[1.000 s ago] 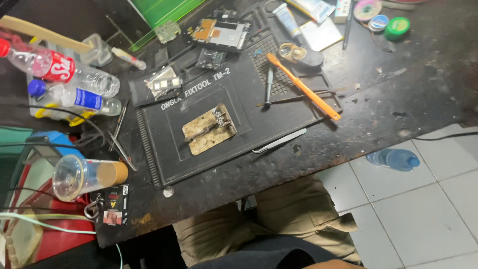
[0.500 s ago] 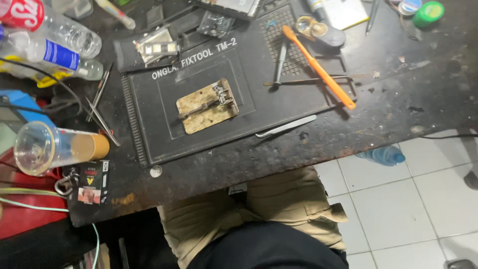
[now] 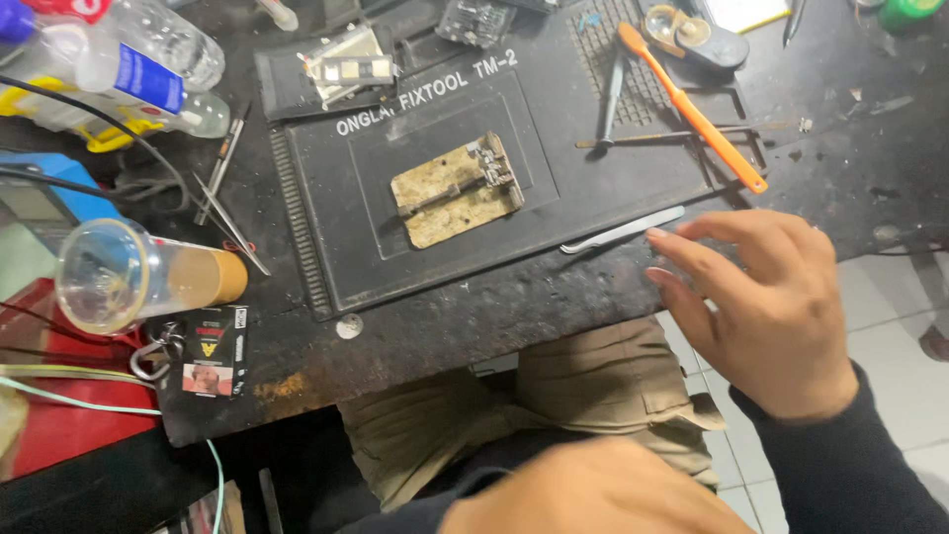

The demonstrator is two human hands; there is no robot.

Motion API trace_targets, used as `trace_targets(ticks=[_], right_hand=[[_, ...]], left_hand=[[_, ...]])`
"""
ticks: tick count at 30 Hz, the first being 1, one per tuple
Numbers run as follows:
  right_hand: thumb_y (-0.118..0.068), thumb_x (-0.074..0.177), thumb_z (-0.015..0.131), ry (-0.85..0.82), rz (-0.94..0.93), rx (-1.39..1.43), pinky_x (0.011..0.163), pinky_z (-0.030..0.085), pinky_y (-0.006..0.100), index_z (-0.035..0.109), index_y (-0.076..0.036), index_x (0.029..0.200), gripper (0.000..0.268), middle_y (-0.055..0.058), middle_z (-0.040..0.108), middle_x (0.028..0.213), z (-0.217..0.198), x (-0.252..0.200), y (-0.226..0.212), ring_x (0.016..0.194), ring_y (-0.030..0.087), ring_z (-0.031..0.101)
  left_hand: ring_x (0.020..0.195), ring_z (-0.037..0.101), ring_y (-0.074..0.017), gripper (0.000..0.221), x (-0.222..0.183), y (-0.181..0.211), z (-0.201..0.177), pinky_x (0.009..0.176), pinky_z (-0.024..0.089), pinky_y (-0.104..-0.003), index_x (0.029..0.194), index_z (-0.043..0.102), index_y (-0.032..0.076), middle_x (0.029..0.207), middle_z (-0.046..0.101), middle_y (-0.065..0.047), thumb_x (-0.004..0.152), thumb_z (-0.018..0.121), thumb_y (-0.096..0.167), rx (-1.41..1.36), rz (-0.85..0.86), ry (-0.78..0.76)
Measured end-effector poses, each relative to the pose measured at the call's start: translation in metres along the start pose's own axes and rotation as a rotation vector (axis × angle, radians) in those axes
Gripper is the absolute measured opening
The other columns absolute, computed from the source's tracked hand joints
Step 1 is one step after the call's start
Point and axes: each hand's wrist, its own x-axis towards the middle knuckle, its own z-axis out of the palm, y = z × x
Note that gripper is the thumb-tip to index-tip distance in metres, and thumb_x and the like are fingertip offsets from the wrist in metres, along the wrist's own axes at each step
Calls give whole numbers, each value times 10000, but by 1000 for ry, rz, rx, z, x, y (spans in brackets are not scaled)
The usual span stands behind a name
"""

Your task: The person solders a small circuit board, cleans the component with a brush, and then uses a magnifying glass to look at the work.

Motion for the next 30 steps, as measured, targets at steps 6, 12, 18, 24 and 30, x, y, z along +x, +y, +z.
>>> trace_targets(ticks=[6, 12, 18, 24, 30], right_hand=[[-270, 996, 814, -69, 24, -137, 887, 411, 403, 763, -311, 1032, 75, 11, 707, 1196, 38, 16, -12, 1059, 283, 661], [-75, 976, 719, 36, -16, 206, 929, 536, 451, 701, -11, 951, 71, 99, 763, 1035, 43, 24, -15, 979, 327, 699], [-116, 1062, 519, 129, 59, 192, 735, 439, 406, 633, -33, 1061, 141, 87, 692, 880, 63, -12, -1, 730, 289, 599], [-110, 1050, 509, 139, 100, 244, 741, 506, 399, 659, -32, 1028, 171, 85, 713, 896, 61, -10, -4, 739, 291, 642], [-236, 943, 690, 107, 120, 259, 693, 525, 379, 637, -50, 1116, 259, 95, 669, 870, 64, -18, 3, 695, 257, 623]], left_hand=[[1060, 708, -314, 499, -66, 62, -72, 936, 542, -432, 1102, 742, -35, 1250, 722, -198, 1047, 317, 221, 936, 136, 1078], [889, 621, -303, 298, -76, 19, -159, 782, 534, -435, 1178, 738, 7, 1072, 685, -114, 986, 661, 221, 1542, 99, 1054], [862, 613, -247, 151, -43, -5, -206, 646, 499, -430, 980, 816, 201, 961, 726, 62, 870, 773, 296, 1536, -107, 925], [858, 650, -245, 129, -16, 5, -235, 660, 533, -413, 971, 797, 154, 957, 729, 3, 867, 816, 229, 1653, 69, 850], [847, 651, -290, 86, 29, 4, -255, 664, 543, -448, 976, 791, 125, 936, 729, -41, 905, 763, 164, 1591, 129, 884]])
